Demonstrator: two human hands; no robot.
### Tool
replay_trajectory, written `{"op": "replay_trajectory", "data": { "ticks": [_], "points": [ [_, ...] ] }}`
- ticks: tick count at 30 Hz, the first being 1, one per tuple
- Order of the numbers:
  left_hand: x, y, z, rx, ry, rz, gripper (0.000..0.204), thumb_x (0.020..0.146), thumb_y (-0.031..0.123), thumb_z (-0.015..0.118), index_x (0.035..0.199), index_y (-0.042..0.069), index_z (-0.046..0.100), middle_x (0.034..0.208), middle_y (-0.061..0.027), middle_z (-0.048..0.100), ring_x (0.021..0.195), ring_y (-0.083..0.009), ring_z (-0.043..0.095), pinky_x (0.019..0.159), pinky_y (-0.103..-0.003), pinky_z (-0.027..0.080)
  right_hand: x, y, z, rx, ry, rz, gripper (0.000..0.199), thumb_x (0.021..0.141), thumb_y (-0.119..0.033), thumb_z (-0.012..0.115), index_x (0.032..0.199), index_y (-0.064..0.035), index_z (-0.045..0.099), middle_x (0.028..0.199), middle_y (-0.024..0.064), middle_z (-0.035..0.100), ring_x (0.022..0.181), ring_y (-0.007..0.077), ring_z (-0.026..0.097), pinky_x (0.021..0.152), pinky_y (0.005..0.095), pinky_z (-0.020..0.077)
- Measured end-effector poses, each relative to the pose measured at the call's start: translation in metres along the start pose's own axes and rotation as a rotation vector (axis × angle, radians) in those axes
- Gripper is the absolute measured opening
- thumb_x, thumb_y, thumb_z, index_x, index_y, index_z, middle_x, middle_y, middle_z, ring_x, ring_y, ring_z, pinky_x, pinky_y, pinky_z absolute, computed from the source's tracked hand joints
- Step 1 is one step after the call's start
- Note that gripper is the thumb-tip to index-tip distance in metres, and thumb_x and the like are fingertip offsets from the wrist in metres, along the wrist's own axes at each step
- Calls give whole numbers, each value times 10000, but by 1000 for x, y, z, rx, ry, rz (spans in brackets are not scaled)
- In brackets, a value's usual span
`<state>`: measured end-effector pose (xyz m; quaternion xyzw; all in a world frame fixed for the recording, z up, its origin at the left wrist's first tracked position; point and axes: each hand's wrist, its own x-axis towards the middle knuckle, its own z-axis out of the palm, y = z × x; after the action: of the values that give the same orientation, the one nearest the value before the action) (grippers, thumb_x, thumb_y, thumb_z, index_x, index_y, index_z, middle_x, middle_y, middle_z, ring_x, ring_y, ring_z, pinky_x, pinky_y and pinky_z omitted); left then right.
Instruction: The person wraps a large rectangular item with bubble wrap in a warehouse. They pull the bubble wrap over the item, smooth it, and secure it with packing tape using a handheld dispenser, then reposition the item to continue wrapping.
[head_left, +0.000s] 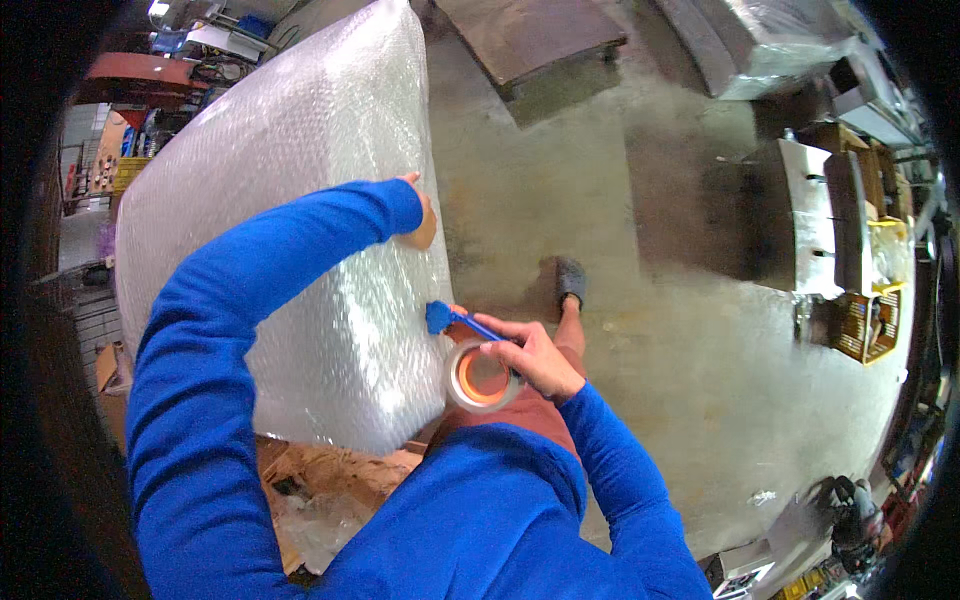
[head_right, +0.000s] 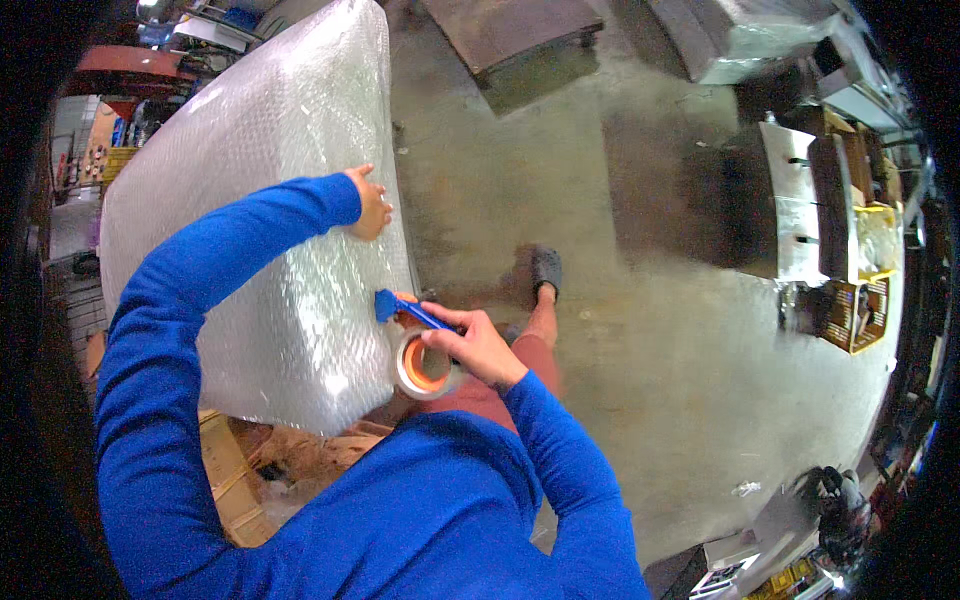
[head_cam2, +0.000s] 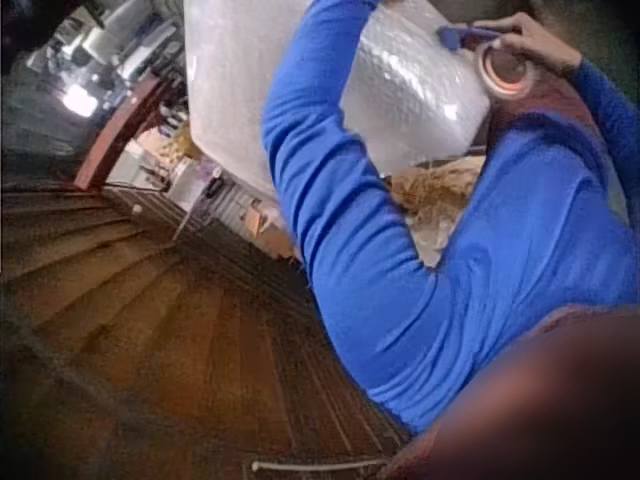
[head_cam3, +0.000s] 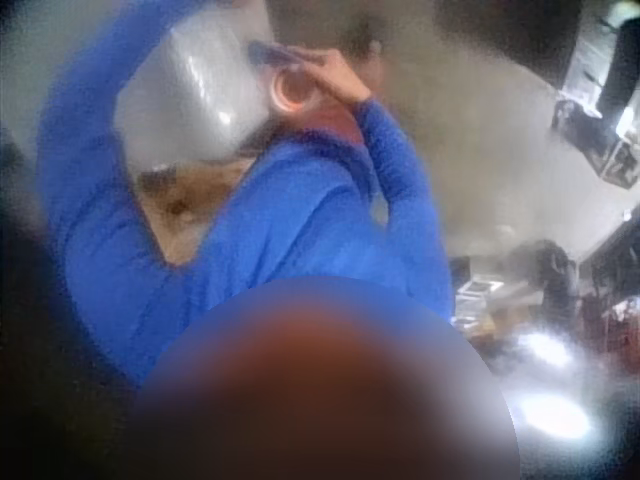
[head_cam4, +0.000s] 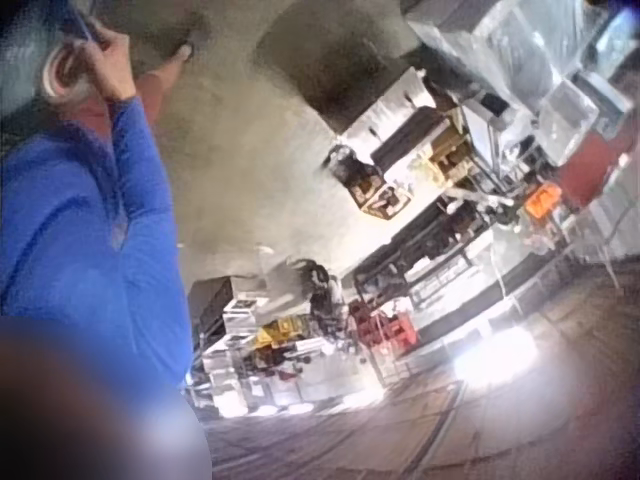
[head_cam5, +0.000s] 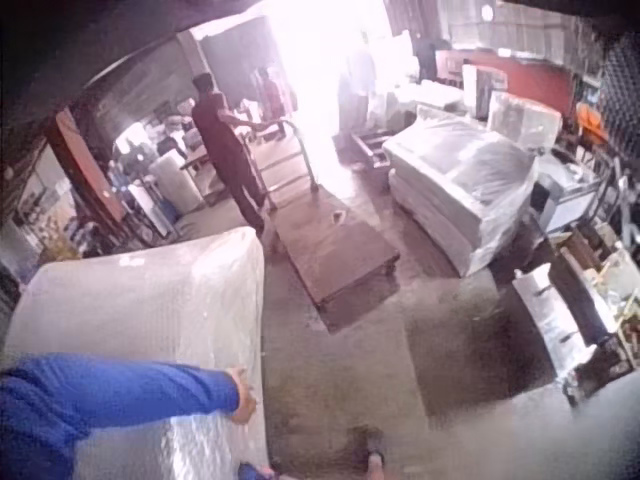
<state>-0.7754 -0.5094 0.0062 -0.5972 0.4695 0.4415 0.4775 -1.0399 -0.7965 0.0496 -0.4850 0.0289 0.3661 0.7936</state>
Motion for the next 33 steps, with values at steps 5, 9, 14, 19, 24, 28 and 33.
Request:
{"op": "replay_trajectory", "data": {
  "ticks": [5, 9, 14, 19, 24, 28, 33],
  "points": [
    [25, -5, 16, -50, 133, -134, 514, 988, 531, 480, 1470, 354, 509, 1597, 69, 409, 1502, -216, 324, 1169, -726, 113, -124, 11, 44, 23, -35, 130, 548, 944, -162, 686, 1449, -4, 544, 1092, -24, 682, 940, 50, 557, 858, 243, 476],
    [-60, 115, -78, -318, 1, 226, 441, 993, 408, 487, 1264, 136, 704, 1313, -160, 668, 1244, -341, 613, 1095, -657, 338, -162, 50, 72, 36, 21, -23, 555, 951, -168, 703, 1453, -5, 534, 1204, 8, 673, 1038, 71, 575, 960, 252, 470],
    [-217, 243, -126, -198, 165, 236, 524, 834, 534, 556, 1100, 145, 786, 1112, -123, 750, 1152, -297, 666, 1165, -588, 241, -178, 81, 95, 3, -86, -142, 535, 955, -184, 699, 1441, -15, 550, 1286, 52, 667, 1144, 99, 562, 1036, 283, 448],
    [-262, 264, -127, -10, 223, 257, 643, 772, 612, 663, 1204, 144, 749, 1270, -91, 701, 1363, -328, 492, 1168, -573, 236, -144, 45, 101, -387, -107, 18, 601, 917, -274, 722, 1425, 1, 554, 1241, 130, 713, 1153, 144, 617, 1027, 317, 462],
    [-259, 288, -91, 322, 266, 163, 540, 1008, 423, 445, 1443, 128, 569, 1531, -57, 507, 1496, -325, 322, 1205, -604, 192, -104, -14, 90, -823, -293, -115, 576, 839, -375, 661, 1353, -114, 647, 921, 235, 731, 867, 388, 725, 813, 422, 572],
    [-249, 294, -79, 382, 337, 85, 518, 1025, 393, 424, 1429, 111, 582, 1568, -75, 459, 1505, -339, 302, 1208, -612, 192, -100, -37, 111, -1321, -322, -121, 497, 808, -434, 739, 1232, -180, 692, 975, 190, 739, 937, 398, 714, 815, 512, 577],
    [-256, 288, -83, 434, 281, 161, 507, 1022, 396, 421, 1370, 99, 640, 1584, -110, 434, 1500, -376, 301, 1215, -610, 188, -84, -32, 116, -1390, -520, -9, 521, 749, -445, 789, 1133, -101, 718, 1073, 175, 740, 988, 382, 716, 848, 506, 574]
  ]
}}
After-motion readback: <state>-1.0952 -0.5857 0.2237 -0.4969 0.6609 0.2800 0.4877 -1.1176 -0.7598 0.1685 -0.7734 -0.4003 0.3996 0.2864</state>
